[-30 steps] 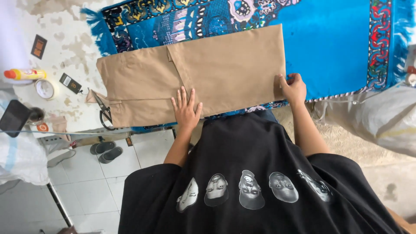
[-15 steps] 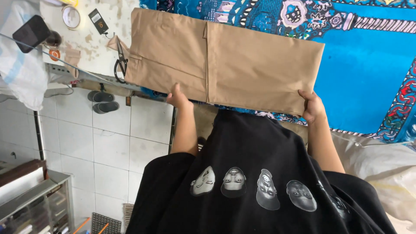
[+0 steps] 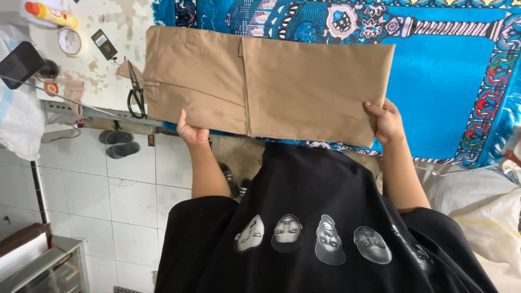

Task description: Ironing and folding a pair of brown pants on a table using an iron and a spray bottle.

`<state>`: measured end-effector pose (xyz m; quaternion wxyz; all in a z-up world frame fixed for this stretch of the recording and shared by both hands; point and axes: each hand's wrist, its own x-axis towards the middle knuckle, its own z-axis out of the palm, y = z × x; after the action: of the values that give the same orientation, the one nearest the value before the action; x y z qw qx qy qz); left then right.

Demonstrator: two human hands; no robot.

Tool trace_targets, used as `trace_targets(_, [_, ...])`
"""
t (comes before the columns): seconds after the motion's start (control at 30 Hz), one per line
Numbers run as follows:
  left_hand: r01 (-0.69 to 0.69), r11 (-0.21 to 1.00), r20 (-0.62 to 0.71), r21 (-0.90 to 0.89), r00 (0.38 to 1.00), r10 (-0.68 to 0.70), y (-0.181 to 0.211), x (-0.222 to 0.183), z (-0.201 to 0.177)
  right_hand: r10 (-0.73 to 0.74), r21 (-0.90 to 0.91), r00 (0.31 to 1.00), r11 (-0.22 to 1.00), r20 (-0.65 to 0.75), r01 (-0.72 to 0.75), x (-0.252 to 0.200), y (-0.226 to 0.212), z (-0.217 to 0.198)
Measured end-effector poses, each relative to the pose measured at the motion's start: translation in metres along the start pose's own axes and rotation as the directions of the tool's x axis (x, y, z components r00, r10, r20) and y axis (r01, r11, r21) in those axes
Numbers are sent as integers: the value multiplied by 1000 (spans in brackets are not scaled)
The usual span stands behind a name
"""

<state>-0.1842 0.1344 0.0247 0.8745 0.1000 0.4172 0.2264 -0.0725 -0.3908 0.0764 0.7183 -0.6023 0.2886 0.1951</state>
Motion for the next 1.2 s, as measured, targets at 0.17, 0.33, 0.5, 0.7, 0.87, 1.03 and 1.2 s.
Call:
trace_targets(0.17, [87, 994, 108, 73, 990, -94, -45, -26, -16, -130, -38, 990, 991, -48, 128, -45, -44, -88])
trace_targets(0.33, [401, 847, -104, 349, 915, -390, -135, -62, -51, -177, -250, 968, 960, -176, 130, -103, -91, -184])
trace_targets(0.5, [132, 492, -265, 860, 941, 211, -170, -134, 16, -195, -625, 921, 778, -336, -63, -114, -104, -165])
trace_targets(0.7, [-295, 309, 373, 904, 898, -233, -202, -155, 61, -354, -833, 927, 544, -121, 99, -132, -95, -69])
trace_targets(0.87, [218, 554, 345, 804, 587, -732, -261, -103, 74, -357, -567, 897, 696, 259, 441, -146, -43, 74])
trace_targets(1.03, [331, 463, 121, 822, 694, -710, -227, -4, 67, -373, -441, 681, 551, 630, 709, -133, -19, 138])
trace_targets(1.2, [347, 232, -127, 909, 759, -639, -160, 29, 104, -802, -887, 547, 48, 240, 459, -43, 65, 51])
